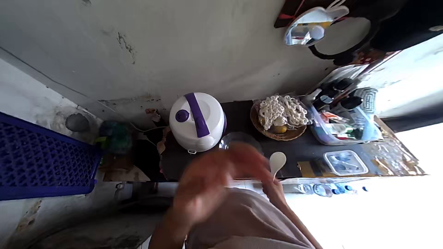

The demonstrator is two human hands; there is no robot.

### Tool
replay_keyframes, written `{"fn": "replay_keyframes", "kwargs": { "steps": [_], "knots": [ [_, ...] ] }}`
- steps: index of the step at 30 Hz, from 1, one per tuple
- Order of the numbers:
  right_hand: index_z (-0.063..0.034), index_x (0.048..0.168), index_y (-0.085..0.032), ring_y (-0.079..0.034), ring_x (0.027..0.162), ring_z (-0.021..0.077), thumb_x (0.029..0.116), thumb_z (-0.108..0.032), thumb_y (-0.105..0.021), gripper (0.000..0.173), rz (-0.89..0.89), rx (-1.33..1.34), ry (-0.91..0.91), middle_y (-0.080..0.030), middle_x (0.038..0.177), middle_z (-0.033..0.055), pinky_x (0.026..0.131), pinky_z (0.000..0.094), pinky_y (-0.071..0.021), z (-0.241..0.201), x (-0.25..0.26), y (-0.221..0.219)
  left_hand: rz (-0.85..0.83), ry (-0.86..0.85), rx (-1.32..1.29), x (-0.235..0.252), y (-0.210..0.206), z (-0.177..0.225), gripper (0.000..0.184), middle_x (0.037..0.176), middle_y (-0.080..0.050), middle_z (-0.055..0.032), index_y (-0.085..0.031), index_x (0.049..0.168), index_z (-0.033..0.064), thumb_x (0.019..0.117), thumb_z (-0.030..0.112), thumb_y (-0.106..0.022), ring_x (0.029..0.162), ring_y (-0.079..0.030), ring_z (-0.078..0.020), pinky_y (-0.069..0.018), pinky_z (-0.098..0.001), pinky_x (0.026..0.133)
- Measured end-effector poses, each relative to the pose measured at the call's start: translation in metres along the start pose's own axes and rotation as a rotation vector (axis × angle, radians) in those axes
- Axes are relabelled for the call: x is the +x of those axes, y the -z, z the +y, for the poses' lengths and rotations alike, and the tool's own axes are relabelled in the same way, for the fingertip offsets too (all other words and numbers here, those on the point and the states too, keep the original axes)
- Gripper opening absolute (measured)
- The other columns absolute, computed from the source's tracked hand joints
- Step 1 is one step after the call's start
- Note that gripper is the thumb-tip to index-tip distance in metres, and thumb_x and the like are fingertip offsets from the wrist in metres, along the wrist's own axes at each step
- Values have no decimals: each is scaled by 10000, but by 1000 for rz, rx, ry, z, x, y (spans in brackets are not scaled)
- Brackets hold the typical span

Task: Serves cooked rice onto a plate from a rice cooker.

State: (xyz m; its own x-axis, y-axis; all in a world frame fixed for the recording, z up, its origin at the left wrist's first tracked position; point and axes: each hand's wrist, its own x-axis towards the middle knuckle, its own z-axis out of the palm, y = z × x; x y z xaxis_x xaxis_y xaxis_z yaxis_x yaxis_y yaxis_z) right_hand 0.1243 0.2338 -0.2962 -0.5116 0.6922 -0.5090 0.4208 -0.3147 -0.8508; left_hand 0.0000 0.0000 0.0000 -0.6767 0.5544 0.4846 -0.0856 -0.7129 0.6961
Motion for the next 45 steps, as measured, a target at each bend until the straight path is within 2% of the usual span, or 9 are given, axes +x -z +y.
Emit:
{"fn": "replay_keyframes", "kwargs": {
  "steps": [2,5,10,15,23,32,36,41,45],
  "knots": [
    [83,1107,-569,-360,438,-34,1052,-59,-477,178,28,17,5,-430,598,-76,435,137,-329,-6,-3,2,340,-53,683,15,60,-22,135,1149,-716,6,-623,1075,124,1023,206,-529,1060,-669,-74,-539,-270,912],
    [89,1165,-558,-375,458,-21,1045,-38,-473,194,52,31,20,-454,648,-50,444,145,-335,-19,-5,-4,493,281,1189,33,127,-51,411,1283,-638,-250,-502,1284,-113,972,111,-648,1099,-641,-291,-503,-440,892],
    [87,1198,-557,-392,481,-22,1026,-6,-458,220,-13,23,127,-461,672,-56,463,141,-343,-58,-16,-22,474,653,1186,53,155,-80,567,1166,-675,-269,-444,1363,-126,957,161,-717,988,-673,-313,-517,-445,900],
    [77,1149,-570,-382,470,-41,1012,6,-444,199,-87,47,203,-463,649,-80,455,125,-335,-76,-29,-39,484,633,1025,56,160,-90,571,1113,-655,-283,-387,1357,-150,950,87,-709,949,-670,-248,-528,-376,879],
    [111,1363,-367,-448,569,-16,1048,-57,-391,357,-363,-200,297,-529,800,-1,534,169,-394,-97,-49,-52,556,565,1054,59,159,-89,546,1083,-663,-276,-444,1261,-142,893,84,-777,964,-686,-263,-533,-392,889],
    [78,1158,-608,-443,563,-51,1053,-86,-439,257,-574,-181,431,-530,734,-64,531,127,-384,-143,-55,-90,389,655,1251,103,158,-46,497,975,-647,-243,-460,1356,-55,1047,313,-588,805,-612,-301,-503,-477,775],
    [65,1131,-643,-441,538,-62,1052,-71,-456,244,-542,-119,438,-530,694,-87,508,114,-378,-167,-55,-106,400,422,1448,94,143,-11,448,995,-707,-247,-527,1325,-54,1048,294,-581,846,-685,-389,-526,-580,766],
    [63,1136,-645,-444,546,-68,1049,-76,-446,258,-540,-99,524,-522,690,-106,515,111,-381,-201,-55,-115,653,-206,1472,28,138,38,340,794,-630,-20,-544,1206,-109,1029,180,-575,632,-525,24,-450,-177,592],
    [81,1095,-648,-441,539,-55,1054,-55,-468,230,-532,-121,596,-524,667,-69,521,122,-386,-241,-41,-136,825,-272,1418,-26,136,39,209,784,-547,63,-529,1076,-125,1005,70,-551,648,-479,120,-415,-75,597]
  ]
}}
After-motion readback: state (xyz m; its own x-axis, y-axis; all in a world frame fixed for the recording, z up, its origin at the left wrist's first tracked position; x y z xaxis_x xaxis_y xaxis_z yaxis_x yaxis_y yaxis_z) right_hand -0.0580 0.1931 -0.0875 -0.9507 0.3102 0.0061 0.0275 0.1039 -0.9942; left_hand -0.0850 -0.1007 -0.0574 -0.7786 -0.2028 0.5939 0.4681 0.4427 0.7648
